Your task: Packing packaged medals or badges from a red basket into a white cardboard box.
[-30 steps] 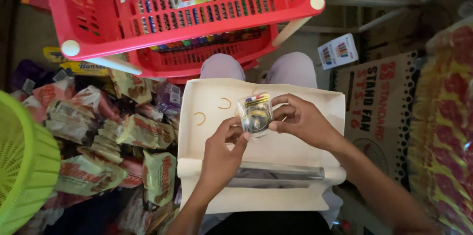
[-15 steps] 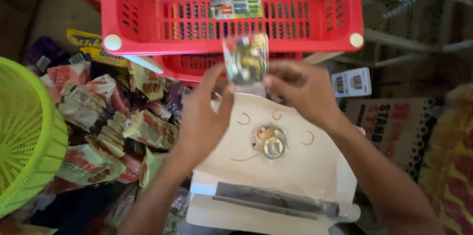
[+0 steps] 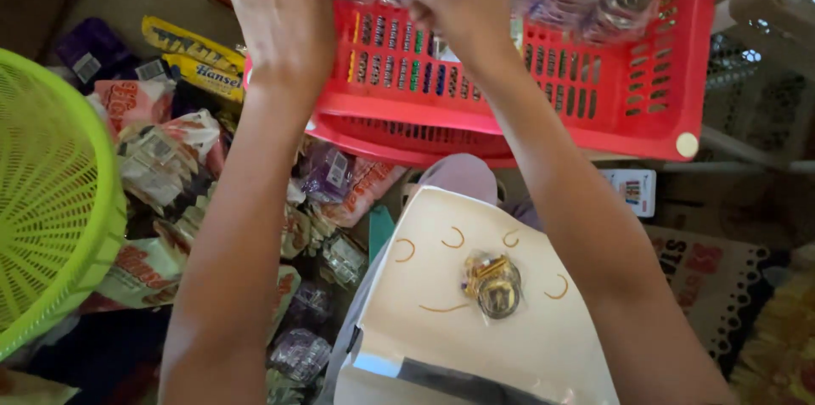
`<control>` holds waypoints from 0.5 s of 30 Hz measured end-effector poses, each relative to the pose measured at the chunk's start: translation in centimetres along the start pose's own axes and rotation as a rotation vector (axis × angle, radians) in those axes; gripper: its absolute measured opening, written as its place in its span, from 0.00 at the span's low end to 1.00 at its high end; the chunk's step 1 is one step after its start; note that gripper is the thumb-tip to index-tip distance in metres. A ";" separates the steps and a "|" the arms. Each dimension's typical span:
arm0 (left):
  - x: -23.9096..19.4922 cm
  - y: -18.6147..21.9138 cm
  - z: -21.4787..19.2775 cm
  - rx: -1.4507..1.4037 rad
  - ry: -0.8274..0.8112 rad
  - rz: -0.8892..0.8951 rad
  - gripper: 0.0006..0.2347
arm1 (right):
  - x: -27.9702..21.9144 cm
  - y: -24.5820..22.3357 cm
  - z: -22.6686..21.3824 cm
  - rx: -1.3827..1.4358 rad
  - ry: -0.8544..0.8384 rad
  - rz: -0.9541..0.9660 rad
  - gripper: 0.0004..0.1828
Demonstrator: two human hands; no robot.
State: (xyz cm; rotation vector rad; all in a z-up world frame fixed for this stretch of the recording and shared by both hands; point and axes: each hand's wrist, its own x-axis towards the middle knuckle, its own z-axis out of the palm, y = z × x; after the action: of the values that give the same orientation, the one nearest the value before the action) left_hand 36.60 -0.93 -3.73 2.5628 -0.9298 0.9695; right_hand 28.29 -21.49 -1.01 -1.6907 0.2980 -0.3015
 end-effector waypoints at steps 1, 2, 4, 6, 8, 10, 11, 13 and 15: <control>0.1 -0.2 0.2 0.000 0.000 -0.003 0.20 | 1.1 0.6 0.7 -0.002 -0.002 0.001 0.14; 0.2 -0.3 0.4 -0.042 -0.063 -0.050 0.19 | 2.1 1.2 1.3 0.027 -0.003 -0.004 0.11; 0.4 -0.2 0.6 -0.085 -0.125 -0.102 0.19 | 3.5 1.9 2.5 0.052 -0.007 -0.009 0.09; 0.6 0.0 0.6 -0.181 -0.239 -0.181 0.19 | 4.2 2.0 3.7 0.042 0.037 -0.044 0.08; 0.4 0.1 0.7 -0.190 -0.230 -0.193 0.19 | 4.2 1.4 4.2 -0.017 0.060 -0.080 0.09; 0.3 0.2 0.5 -0.195 -0.223 -0.200 0.18 | 4.1 1.2 4.5 -0.069 0.084 -0.117 0.10; 0.4 0.2 0.4 -0.217 -0.206 -0.193 0.18 | 4.0 1.2 4.5 -0.146 0.109 -0.169 0.11; 0.3 0.0 0.0 -0.238 -0.193 -0.192 0.18 | 4.3 2.1 4.4 -0.224 0.128 -0.216 0.11; 0.0 0.2 -0.2 -0.294 -0.153 -0.192 0.15 | 4.6 4.0 3.8 -0.433 0.175 -0.454 0.10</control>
State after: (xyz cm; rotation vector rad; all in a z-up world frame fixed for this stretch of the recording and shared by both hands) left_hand 36.34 -1.00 -3.58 2.4417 -0.7785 0.5459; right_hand 33.83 -20.18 -5.34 -2.1593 0.1055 -0.7669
